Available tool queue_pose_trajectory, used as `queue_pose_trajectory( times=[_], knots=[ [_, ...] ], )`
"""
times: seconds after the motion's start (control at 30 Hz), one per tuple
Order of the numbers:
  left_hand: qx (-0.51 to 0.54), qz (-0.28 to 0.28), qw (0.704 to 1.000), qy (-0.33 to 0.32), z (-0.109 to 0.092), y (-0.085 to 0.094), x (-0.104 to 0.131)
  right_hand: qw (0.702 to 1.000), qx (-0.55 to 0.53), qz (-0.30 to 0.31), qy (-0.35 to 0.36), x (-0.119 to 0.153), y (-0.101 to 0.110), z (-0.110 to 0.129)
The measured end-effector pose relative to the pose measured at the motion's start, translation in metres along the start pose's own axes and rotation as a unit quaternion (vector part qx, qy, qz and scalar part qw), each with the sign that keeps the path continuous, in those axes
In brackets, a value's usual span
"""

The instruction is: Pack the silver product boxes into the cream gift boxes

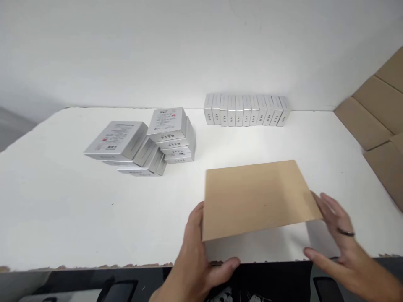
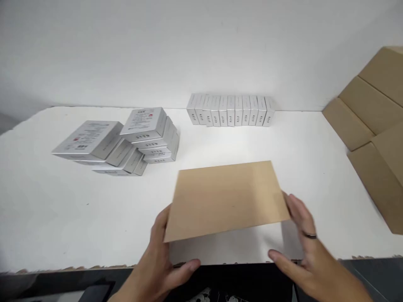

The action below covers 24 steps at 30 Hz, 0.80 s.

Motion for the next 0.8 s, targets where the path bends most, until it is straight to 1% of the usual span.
queue_pose_trajectory(
  times=[0.03, 0.07, 0.13, 0.2, 0.23, 0.3, 0.37, 0.4, 0.47, 0.53, 0.63, 0.73, 0.8],
  knots=[
    [0.007, -0.017, 1.000, 0.017, -0.002, 0.001, -0.001, 0.999, -0.024, 0.024, 0.005, -0.001, -0.022, 0.000],
    [0.013, -0.034, 0.999, 0.037, -0.003, 0.003, -0.002, 0.999, -0.046, 0.015, 0.001, -0.001, -0.038, 0.001],
    [0.016, -0.057, 0.996, 0.069, -0.003, 0.008, 0.001, 0.996, -0.069, -0.045, -0.020, -0.001, -0.056, 0.000],
    [0.000, -0.082, 0.993, 0.090, -0.002, 0.013, 0.007, 0.992, -0.060, -0.109, -0.030, -0.001, -0.063, 0.003],
    [-0.015, -0.096, 0.990, 0.102, 0.000, 0.015, 0.010, 0.989, -0.048, -0.136, -0.028, 0.000, -0.063, 0.004],
    [-0.036, -0.121, 0.985, 0.118, 0.000, 0.018, 0.016, 0.981, -0.020, -0.193, -0.006, 0.002, -0.056, 0.007],
    [-0.027, -0.126, 0.984, 0.119, -0.004, 0.015, 0.016, 0.974, 0.013, -0.228, 0.000, 0.007, -0.045, 0.002],
    [-0.017, -0.134, 0.984, 0.115, -0.008, 0.015, 0.014, 0.973, 0.027, -0.229, -0.007, 0.009, -0.041, -0.004],
    [-0.001, -0.157, 0.983, 0.096, -0.019, 0.018, 0.010, 0.977, 0.042, -0.209, -0.030, 0.012, -0.033, -0.018],
    [0.005, -0.168, 0.983, 0.080, -0.028, 0.020, 0.004, 0.979, 0.039, -0.195, -0.045, 0.015, -0.024, -0.029],
    [0.022, -0.137, 0.988, 0.074, -0.035, 0.012, -0.003, 0.979, 0.015, -0.200, -0.046, 0.019, -0.013, -0.036],
    [0.047, -0.102, 0.991, 0.077, -0.040, 0.006, -0.004, 0.980, -0.046, -0.178, -0.072, 0.023, -0.015, -0.040],
    [0.057, -0.074, 0.992, 0.086, -0.042, 0.006, -0.004, 0.979, -0.058, -0.166, -0.099, 0.031, -0.013, -0.039]
  ],
)
Point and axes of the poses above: each hand's wrist, its own x-axis away from the middle knuckle, its own y-axis out of the back of the hand, z = x × y, the point moved 10 cm from there along -x, towards the middle knuckle, and after that the axes turned 10 degrees about -x, right-handed, at the moved point
